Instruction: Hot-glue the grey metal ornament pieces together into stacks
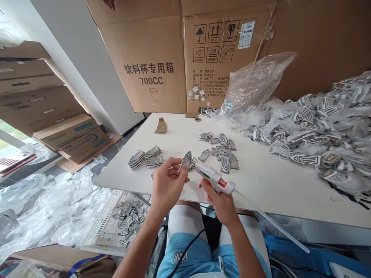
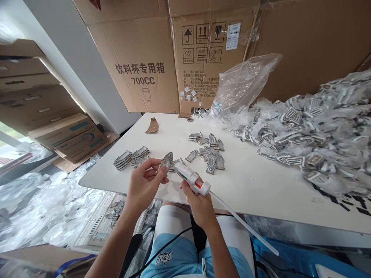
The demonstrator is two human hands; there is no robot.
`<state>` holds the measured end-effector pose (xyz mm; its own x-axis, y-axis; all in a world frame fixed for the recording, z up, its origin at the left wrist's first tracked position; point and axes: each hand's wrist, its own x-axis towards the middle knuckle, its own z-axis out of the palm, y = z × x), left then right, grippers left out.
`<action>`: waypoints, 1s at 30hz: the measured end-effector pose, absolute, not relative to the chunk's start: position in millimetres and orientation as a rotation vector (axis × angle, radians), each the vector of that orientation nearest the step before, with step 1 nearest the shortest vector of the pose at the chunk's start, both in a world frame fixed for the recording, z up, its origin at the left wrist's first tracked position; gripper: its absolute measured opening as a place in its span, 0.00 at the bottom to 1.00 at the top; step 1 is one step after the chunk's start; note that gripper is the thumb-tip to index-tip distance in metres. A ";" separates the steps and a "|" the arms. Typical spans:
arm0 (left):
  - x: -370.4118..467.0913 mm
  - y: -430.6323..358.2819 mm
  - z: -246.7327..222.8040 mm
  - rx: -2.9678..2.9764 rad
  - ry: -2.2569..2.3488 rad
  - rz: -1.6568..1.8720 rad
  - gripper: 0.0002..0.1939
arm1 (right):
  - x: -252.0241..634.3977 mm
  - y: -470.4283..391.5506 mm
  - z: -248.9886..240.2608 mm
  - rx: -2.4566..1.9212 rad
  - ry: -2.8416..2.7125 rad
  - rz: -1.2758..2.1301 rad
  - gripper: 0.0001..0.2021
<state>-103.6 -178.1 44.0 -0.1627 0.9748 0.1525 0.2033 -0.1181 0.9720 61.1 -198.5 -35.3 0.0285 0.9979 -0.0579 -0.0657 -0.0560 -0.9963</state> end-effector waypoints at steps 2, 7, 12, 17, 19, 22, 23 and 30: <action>-106.2 -177.6 43.7 1.535 1.483 1.337 0.09 | 61.8 -198.7 -30.9 -1.156 -1.070 1.312 0.21; -118.7 -174.8 48.2 2.068 1.532 1.220 0.07 | 66.0 -197.5 -29.2 -1.088 -0.998 1.397 0.20; -125.8 -172.1 47.3 2.166 1.526 1.142 0.09 | 67.2 -198.0 -29.3 -1.101 -1.032 1.403 0.19; -120.6 -168.7 37.8 1.739 1.501 1.258 0.11 | 67.5 -199.5 -26.9 -1.126 -1.095 1.360 0.16; -118.6 -167.8 36.9 1.500 1.431 1.273 0.13 | 69.1 -199.7 -28.1 -1.089 -1.101 1.384 0.17; -117.8 -168.1 40.8 1.297 1.364 1.269 0.16 | 72.1 -200.1 -31.8 -0.985 -1.066 1.450 0.19; -117.9 -168.6 42.8 1.269 1.357 1.275 0.16 | 72.8 -200.5 -33.0 -0.958 -1.056 1.462 0.19; -117.2 -170.6 46.9 1.122 1.250 1.441 0.16 | 70.4 -203.1 -34.8 -0.883 -0.992 1.448 0.19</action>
<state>-117.2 -170.6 46.9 -0.1878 0.9793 0.0756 -0.0630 -0.0888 0.9941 70.4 -203.1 -34.8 -0.1045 0.9945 0.0077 -0.3666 -0.0313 -0.9299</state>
